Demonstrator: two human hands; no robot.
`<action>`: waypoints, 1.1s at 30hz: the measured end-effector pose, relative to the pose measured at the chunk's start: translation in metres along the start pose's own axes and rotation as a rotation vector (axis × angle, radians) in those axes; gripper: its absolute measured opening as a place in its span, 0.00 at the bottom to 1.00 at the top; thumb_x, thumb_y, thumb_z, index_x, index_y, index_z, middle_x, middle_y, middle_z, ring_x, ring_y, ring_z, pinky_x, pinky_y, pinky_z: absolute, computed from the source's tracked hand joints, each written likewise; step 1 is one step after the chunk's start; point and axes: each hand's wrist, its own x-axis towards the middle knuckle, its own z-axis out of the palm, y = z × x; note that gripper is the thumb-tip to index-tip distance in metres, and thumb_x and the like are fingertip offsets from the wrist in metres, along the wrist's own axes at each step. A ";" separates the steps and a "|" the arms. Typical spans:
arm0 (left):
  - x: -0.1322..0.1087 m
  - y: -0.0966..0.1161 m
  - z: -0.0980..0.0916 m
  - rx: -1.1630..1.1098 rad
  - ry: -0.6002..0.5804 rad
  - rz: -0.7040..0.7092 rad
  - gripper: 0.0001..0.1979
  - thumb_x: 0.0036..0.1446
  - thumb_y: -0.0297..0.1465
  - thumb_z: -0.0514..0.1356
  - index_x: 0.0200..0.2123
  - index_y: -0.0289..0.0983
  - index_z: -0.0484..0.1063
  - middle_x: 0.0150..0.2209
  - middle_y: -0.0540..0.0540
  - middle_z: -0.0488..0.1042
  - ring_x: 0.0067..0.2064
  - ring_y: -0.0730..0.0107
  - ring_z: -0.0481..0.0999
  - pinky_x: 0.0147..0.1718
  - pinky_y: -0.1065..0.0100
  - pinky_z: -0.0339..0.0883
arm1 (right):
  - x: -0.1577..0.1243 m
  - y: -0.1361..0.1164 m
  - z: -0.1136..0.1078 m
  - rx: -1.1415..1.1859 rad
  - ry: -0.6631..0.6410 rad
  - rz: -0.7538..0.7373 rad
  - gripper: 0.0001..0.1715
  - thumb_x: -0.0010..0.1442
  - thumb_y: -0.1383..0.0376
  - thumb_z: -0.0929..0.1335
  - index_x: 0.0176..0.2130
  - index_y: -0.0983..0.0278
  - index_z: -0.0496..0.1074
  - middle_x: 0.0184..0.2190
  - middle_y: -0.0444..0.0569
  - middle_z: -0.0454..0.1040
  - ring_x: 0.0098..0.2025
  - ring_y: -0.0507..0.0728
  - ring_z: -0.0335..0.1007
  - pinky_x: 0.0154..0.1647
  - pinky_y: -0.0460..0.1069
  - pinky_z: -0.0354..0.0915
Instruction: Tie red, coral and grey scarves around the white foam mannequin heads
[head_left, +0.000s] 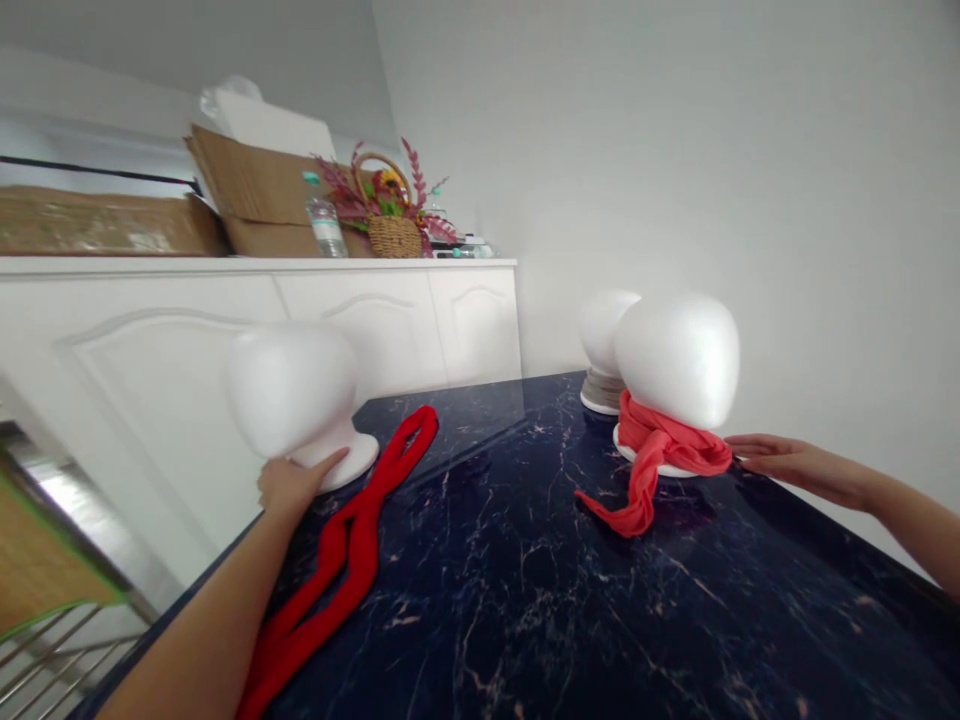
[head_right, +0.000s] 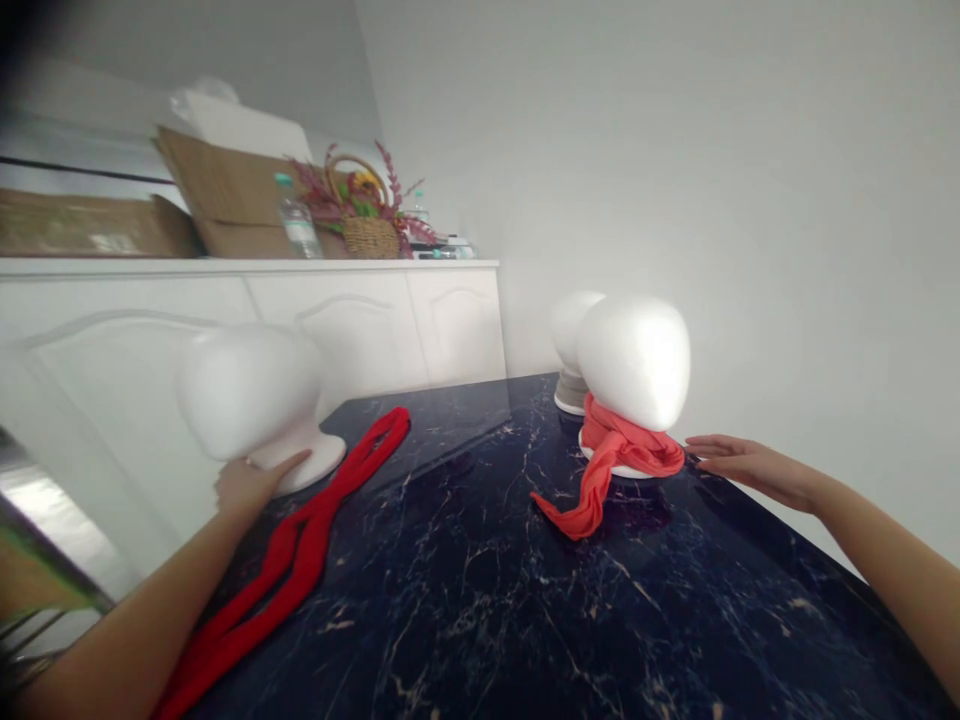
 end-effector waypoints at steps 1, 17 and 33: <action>0.001 -0.001 0.000 -0.007 0.007 -0.007 0.51 0.36 0.62 0.66 0.55 0.33 0.57 0.62 0.26 0.62 0.63 0.25 0.61 0.54 0.36 0.61 | -0.001 -0.001 0.001 0.004 0.016 0.008 0.25 0.52 0.55 0.75 0.50 0.52 0.77 0.61 0.56 0.68 0.63 0.67 0.64 0.63 0.51 0.62; -0.020 0.089 -0.045 -0.454 0.355 0.142 0.43 0.45 0.49 0.68 0.60 0.35 0.61 0.61 0.36 0.69 0.62 0.51 0.69 0.61 0.55 0.66 | -0.019 -0.053 0.034 0.146 0.678 -0.016 0.05 0.59 0.71 0.67 0.34 0.66 0.74 0.40 0.61 0.77 0.36 0.54 0.75 0.50 0.51 0.67; -0.182 0.198 0.004 -0.600 -0.701 0.684 0.39 0.43 0.45 0.74 0.57 0.36 0.71 0.58 0.36 0.73 0.58 0.46 0.72 0.59 0.47 0.65 | -0.067 -0.142 0.271 -0.087 0.052 -0.554 0.60 0.51 0.47 0.75 0.71 0.56 0.45 0.72 0.54 0.43 0.72 0.69 0.41 0.69 0.67 0.51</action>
